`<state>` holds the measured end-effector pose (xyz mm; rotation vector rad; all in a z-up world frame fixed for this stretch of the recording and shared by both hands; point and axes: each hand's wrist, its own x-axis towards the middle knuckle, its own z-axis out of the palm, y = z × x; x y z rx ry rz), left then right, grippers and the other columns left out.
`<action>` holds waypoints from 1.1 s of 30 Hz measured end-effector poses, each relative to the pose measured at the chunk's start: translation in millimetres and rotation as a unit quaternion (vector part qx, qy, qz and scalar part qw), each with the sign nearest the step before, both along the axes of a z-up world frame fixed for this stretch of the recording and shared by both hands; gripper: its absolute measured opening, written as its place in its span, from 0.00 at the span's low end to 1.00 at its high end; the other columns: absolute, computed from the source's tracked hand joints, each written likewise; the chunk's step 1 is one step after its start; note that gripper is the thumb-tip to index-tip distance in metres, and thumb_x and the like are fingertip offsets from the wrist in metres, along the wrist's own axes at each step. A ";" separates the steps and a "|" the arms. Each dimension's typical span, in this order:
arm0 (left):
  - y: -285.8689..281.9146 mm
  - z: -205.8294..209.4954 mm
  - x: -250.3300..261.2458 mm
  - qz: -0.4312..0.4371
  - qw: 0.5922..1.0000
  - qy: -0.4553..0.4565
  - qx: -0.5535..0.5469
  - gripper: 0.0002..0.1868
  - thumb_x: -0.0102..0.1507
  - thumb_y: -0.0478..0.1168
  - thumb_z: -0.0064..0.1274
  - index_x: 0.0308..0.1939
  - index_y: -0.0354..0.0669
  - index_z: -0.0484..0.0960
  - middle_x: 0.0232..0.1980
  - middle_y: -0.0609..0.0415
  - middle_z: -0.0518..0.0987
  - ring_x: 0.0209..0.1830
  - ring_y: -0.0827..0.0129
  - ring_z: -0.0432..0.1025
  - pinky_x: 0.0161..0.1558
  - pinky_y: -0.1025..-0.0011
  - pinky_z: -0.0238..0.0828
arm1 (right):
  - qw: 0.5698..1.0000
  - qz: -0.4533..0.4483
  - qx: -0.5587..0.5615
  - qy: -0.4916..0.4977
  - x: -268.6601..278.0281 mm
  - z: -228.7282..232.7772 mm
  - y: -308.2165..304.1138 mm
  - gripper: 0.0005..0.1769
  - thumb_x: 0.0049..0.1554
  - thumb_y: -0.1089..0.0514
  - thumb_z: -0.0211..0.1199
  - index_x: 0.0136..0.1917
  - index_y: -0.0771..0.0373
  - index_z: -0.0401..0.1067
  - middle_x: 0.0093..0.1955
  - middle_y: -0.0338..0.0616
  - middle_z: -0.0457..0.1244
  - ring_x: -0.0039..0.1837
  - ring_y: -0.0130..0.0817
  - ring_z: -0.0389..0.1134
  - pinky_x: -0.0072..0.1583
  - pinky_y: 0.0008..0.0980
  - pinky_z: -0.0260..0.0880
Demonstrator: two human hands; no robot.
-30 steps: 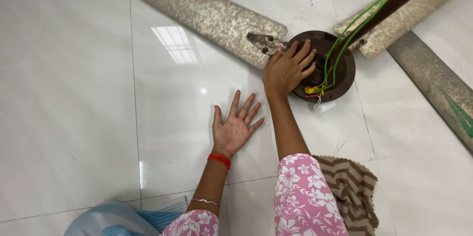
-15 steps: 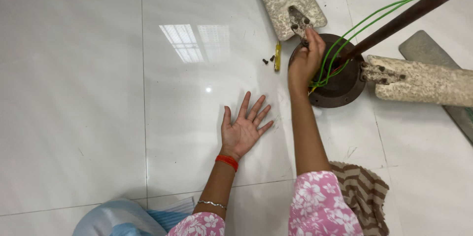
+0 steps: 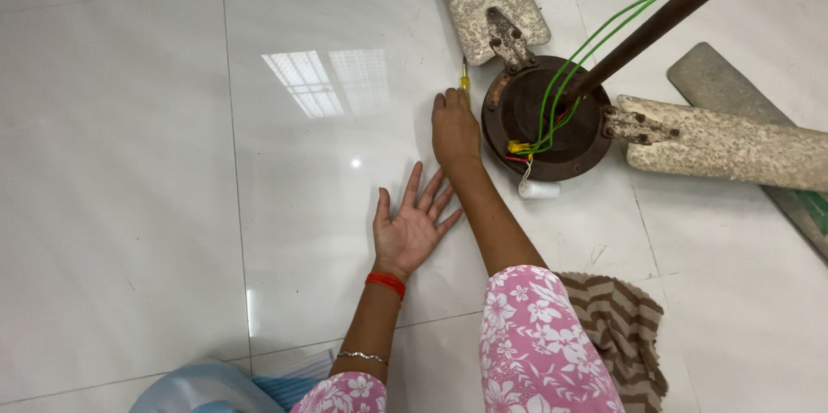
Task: The person wipes a ceiling fan blade with a cloth, then attaches three fan blades to the fan motor housing using screws and a screwdriver. The person works on a tiled floor with the fan parts laid out.
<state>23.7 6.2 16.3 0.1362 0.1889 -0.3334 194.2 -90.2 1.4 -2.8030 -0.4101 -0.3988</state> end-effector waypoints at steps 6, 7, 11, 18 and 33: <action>-0.3 -1.1 -1.0 -0.003 1.000 0.013 0.002 0.42 0.67 0.74 0.26 0.81 0.64 0.51 0.84 0.50 0.50 0.84 0.56 0.43 0.78 0.45 0.38 | 1.000 0.011 -0.008 -0.010 -10.6 -13.4 -9.7 0.07 0.53 0.71 0.60 0.45 0.70 0.76 0.52 0.51 0.65 0.58 0.48 0.66 0.59 0.43 0.71; 0.4 0.0 -1.7 -0.001 1.000 0.010 0.000 0.42 0.67 0.74 0.26 0.81 0.64 0.51 0.84 0.50 0.50 0.84 0.55 0.43 0.78 0.45 0.38 | 0.999 0.019 0.005 -0.025 -14.2 -10.2 -10.8 0.06 0.52 0.70 0.61 0.43 0.69 0.77 0.50 0.50 0.65 0.58 0.48 0.65 0.60 0.43 0.71; -1.3 3.9 2.9 0.001 1.000 0.002 0.000 0.41 0.68 0.72 0.25 0.81 0.63 0.50 0.84 0.50 0.49 0.84 0.56 0.43 0.78 0.47 0.38 | 0.995 0.033 0.093 0.002 -32.6 9.1 -22.8 0.08 0.51 0.69 0.61 0.43 0.68 0.79 0.50 0.51 0.66 0.57 0.49 0.66 0.57 0.44 0.70; -13.2 -2.7 2.9 -0.016 0.977 -0.017 0.212 0.36 0.71 0.60 0.22 0.81 0.52 0.46 0.85 0.54 0.47 0.84 0.59 0.44 0.79 0.57 0.42 | 0.978 0.007 0.175 0.110 -90.4 34.7 -44.1 0.09 0.51 0.65 0.65 0.46 0.66 0.81 0.48 0.53 0.68 0.51 0.51 0.71 0.54 0.43 0.72; -83.8 -32.8 67.1 -0.015 0.911 0.157 0.380 0.17 0.72 0.45 0.54 0.46 0.31 0.85 0.36 0.54 0.71 0.35 0.68 0.63 0.38 0.69 0.63 | 0.943 -0.139 0.289 -0.093 -153.0 64.0 -135.9 0.17 0.58 0.66 0.67 0.60 0.58 0.77 0.67 0.46 0.65 0.69 0.42 0.69 0.69 0.37 0.74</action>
